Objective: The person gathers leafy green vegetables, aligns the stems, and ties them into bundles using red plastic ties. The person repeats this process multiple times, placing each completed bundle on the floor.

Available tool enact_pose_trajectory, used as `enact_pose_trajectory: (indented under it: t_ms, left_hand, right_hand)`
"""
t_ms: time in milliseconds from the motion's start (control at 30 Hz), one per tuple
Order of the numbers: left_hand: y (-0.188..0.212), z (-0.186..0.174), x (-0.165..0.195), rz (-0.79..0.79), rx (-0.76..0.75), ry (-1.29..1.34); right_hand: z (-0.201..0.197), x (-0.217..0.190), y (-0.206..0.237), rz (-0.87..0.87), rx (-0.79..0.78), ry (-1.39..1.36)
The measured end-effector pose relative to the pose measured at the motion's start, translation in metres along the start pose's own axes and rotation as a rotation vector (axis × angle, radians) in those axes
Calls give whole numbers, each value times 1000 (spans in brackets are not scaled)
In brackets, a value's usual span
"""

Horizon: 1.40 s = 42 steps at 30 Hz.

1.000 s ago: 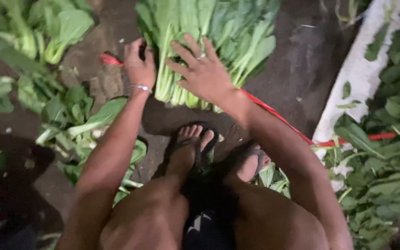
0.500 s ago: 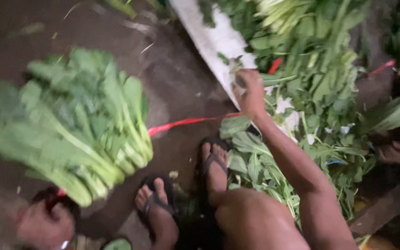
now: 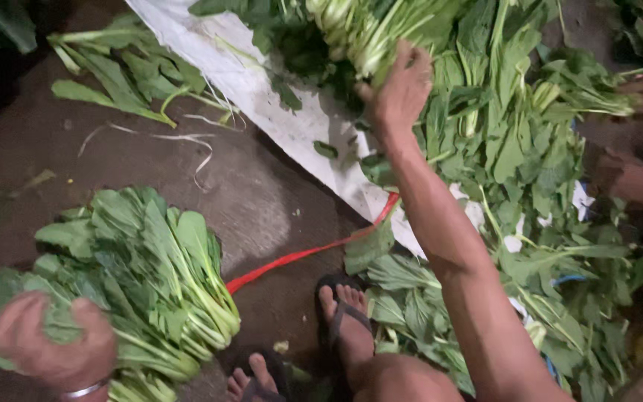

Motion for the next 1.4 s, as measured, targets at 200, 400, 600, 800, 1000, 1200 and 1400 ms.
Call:
enact_pose_trajectory:
  t_ms: [200,400,600,800,1000,1200,1400]
  left_hand:
    - [-53,44,75,-34,-151,417]
    - [-59,42,114,-117,-334,586]
    - [-65,48,115,-129,-394,660]
    - [-74,83,139,-376,-546,929]
    - [-87,122,198,-452,-908,1130]
    - [-98,144,237,-440,-1039,1261]
    - [-72,150,272,-494,-1136,1568]
  right_hand:
    - [11,-6,-14,-498,-138,604]
    - [-10,18,-31,-655,-7,706]
    - [-114,36,-45,-713,174,-110]
    - [-193,58,-18,-670,232,-372]
    - [-263,58,31,-369,173,-480]
    - [-327,67,102,-225,100,-851]
    - [-321,83,167,-259,-274,-886]
Point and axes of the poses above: each hand's wrist, its own y-axis away from the middle knuckle, its own z-axis out of the palm, x = y × z, the point moved 3 cm from there along -y, towards the middle knuckle, and after that the axes turned 1 degree about x, right-handed, at the moved point
